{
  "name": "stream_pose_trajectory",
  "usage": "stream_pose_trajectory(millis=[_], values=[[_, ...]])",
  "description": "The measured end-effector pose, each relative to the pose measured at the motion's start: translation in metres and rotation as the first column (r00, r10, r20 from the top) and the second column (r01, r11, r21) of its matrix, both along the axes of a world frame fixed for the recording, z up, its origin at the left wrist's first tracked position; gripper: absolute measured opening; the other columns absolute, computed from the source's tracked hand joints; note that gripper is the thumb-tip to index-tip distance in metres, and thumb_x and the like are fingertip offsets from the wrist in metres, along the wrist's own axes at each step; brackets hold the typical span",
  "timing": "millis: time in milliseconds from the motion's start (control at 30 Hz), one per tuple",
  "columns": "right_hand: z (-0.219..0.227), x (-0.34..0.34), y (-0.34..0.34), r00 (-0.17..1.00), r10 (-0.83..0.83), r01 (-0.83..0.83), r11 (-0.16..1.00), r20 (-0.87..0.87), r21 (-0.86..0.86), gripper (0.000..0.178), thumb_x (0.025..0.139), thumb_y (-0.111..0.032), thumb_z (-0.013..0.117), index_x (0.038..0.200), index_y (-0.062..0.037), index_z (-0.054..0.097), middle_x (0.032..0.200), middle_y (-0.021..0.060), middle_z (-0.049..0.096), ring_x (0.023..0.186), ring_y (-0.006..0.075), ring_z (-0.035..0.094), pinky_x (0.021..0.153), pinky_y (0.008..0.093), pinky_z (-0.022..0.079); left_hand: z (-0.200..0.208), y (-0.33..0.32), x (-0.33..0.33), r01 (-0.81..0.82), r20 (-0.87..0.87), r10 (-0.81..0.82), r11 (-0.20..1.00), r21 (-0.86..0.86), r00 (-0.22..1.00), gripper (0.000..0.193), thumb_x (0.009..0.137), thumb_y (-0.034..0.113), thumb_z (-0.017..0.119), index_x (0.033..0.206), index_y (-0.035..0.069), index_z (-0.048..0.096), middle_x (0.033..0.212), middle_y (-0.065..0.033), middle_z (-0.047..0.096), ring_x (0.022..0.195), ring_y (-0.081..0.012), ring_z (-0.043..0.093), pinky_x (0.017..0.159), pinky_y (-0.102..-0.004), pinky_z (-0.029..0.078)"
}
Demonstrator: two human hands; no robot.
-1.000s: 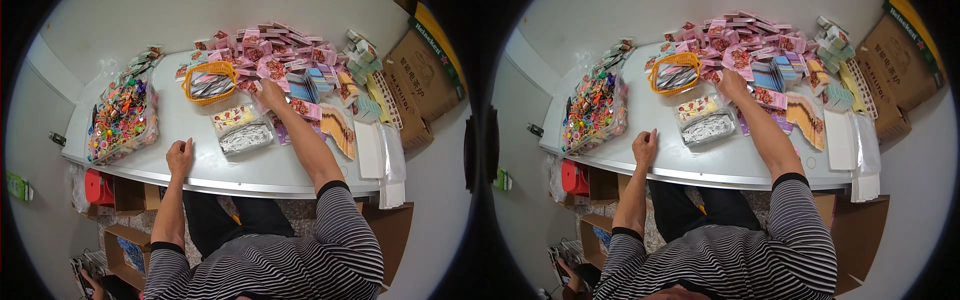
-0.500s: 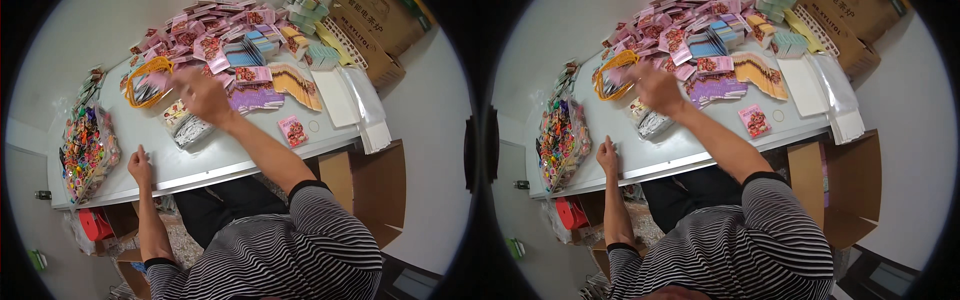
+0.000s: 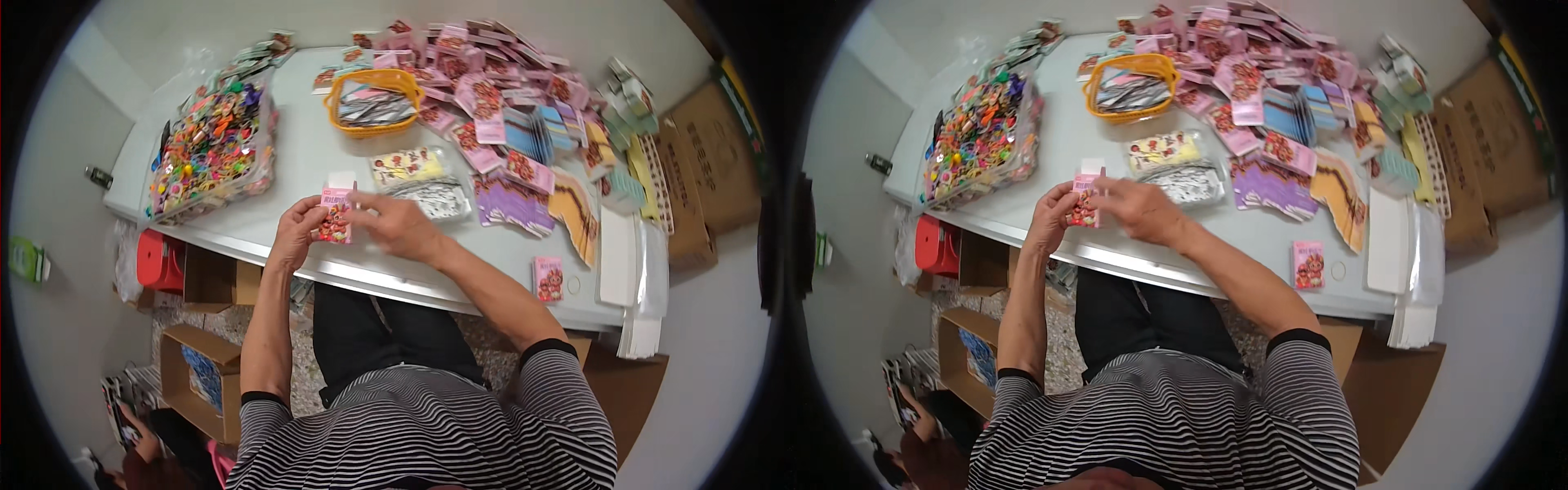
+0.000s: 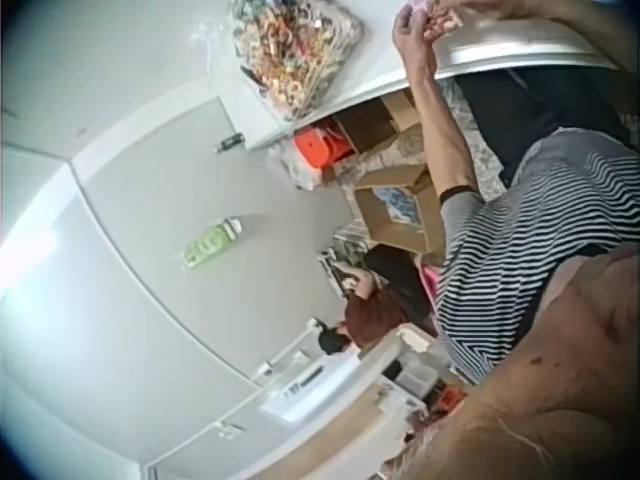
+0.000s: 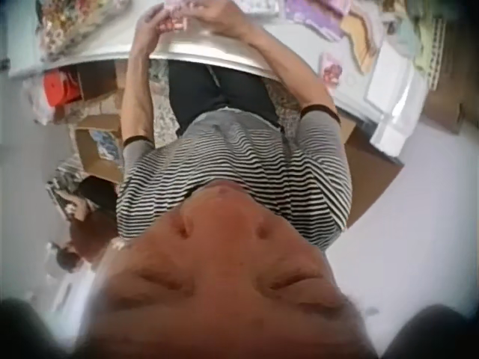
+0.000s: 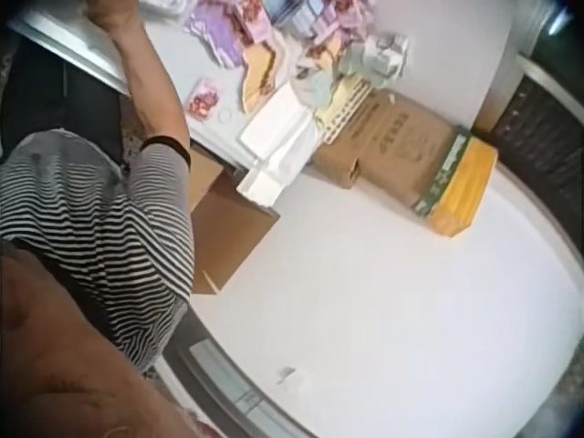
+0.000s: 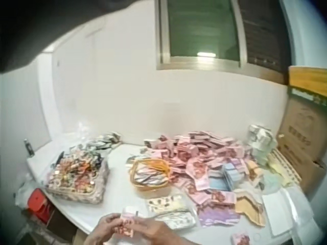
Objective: Folding and stacking small pink packets or cards on a workbench.
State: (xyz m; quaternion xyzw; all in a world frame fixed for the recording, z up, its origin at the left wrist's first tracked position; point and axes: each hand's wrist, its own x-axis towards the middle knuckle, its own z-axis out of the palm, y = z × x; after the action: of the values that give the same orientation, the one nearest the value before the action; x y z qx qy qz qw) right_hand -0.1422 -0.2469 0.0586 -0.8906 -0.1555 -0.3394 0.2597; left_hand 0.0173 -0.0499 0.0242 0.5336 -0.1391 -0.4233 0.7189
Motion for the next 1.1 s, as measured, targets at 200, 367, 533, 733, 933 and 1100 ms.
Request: stream_pose_trajectory(millis=[200, 367, 533, 733, 933, 1100], values=[[0.026, 0.093, -0.083, 0.976, -0.218, 0.218, 0.970, -0.013, 0.109, 0.031, 0.090, -0.008, 0.066, 0.120, -0.0047, 0.066, 0.120, 0.0176, 0.069, 0.109, 0.0365, 0.067, 0.097, 0.0420, 0.052, -0.038, 0.010, 0.022, -0.305, 0.297, 0.297, 0.952, -0.020, 0.907, 0.039, 0.099, 0.013, 0.068, 0.132, -0.004, 0.058, 0.110, -0.0075, 0.071, 0.094, -0.0124, 0.069, 0.079, -0.0259, 0.058], [0.023, 0.174, -0.148, 0.928, -0.298, 0.326, 0.939, -0.223, 0.105, 0.034, 0.096, -0.020, 0.065, 0.124, -0.0007, 0.065, 0.112, 0.0217, 0.070, 0.107, 0.0366, 0.067, 0.094, 0.0402, 0.052, -0.052, 0.010, 0.009, -0.374, 0.322, 0.391, 0.920, -0.116, 0.862, 0.039, 0.101, 0.010, 0.063, 0.136, -0.006, 0.054, 0.116, -0.0104, 0.067, 0.101, -0.0143, 0.066, 0.089, -0.0283, 0.056], [-0.009, 0.225, -0.205, 0.841, -0.335, 0.351, 0.936, -0.425, -0.043, 0.035, 0.096, -0.031, 0.062, 0.115, -0.0024, 0.069, 0.111, 0.0241, 0.070, 0.105, 0.0405, 0.067, 0.090, 0.0460, 0.053, -0.048, -0.007, 0.009, -0.424, 0.276, 0.461, 0.886, -0.187, 0.843, 0.040, 0.106, 0.018, 0.057, 0.140, -0.002, 0.048, 0.118, -0.0096, 0.065, 0.106, -0.0142, 0.065, 0.089, -0.0294, 0.058], [0.000, 0.247, -0.175, 0.717, -0.567, 0.422, 0.816, -0.406, -0.396, 0.028, 0.097, -0.024, 0.054, 0.104, -0.0057, 0.075, 0.104, 0.0193, 0.074, 0.098, 0.0384, 0.072, 0.085, 0.0511, 0.056, -0.038, 0.013, 0.009, -0.440, 0.206, 0.450, 0.893, -0.094, 0.869, 0.045, 0.108, 0.022, 0.050, 0.146, 0.000, 0.037, 0.116, -0.0132, 0.066, 0.094, -0.0235, 0.073, 0.069, -0.0336, 0.065], [0.032, 0.212, -0.188, 0.746, -0.601, 0.526, 0.796, -0.287, -0.299, 0.024, 0.091, -0.029, 0.065, 0.099, -0.0102, 0.077, 0.094, 0.0180, 0.074, 0.089, 0.0391, 0.070, 0.079, 0.0484, 0.054, -0.037, 0.004, 0.008, -0.426, 0.181, 0.444, 0.895, -0.129, 0.878, 0.041, 0.107, 0.018, 0.054, 0.141, -0.003, 0.045, 0.113, -0.0133, 0.070, 0.092, -0.0188, 0.073, 0.071, -0.0293, 0.063], [0.040, 0.186, -0.192, 0.815, -0.516, 0.503, 0.856, -0.262, -0.122, 0.028, 0.090, -0.033, 0.067, 0.105, -0.0120, 0.078, 0.092, 0.0182, 0.073, 0.083, 0.0358, 0.069, 0.076, 0.0436, 0.052, -0.038, 0.001, 0.009, -0.394, 0.195, 0.417, 0.907, -0.147, 0.888, 0.038, 0.105, 0.018, 0.059, 0.134, -0.006, 0.052, 0.113, -0.0129, 0.070, 0.094, -0.0170, 0.072, 0.077, -0.0294, 0.062]])
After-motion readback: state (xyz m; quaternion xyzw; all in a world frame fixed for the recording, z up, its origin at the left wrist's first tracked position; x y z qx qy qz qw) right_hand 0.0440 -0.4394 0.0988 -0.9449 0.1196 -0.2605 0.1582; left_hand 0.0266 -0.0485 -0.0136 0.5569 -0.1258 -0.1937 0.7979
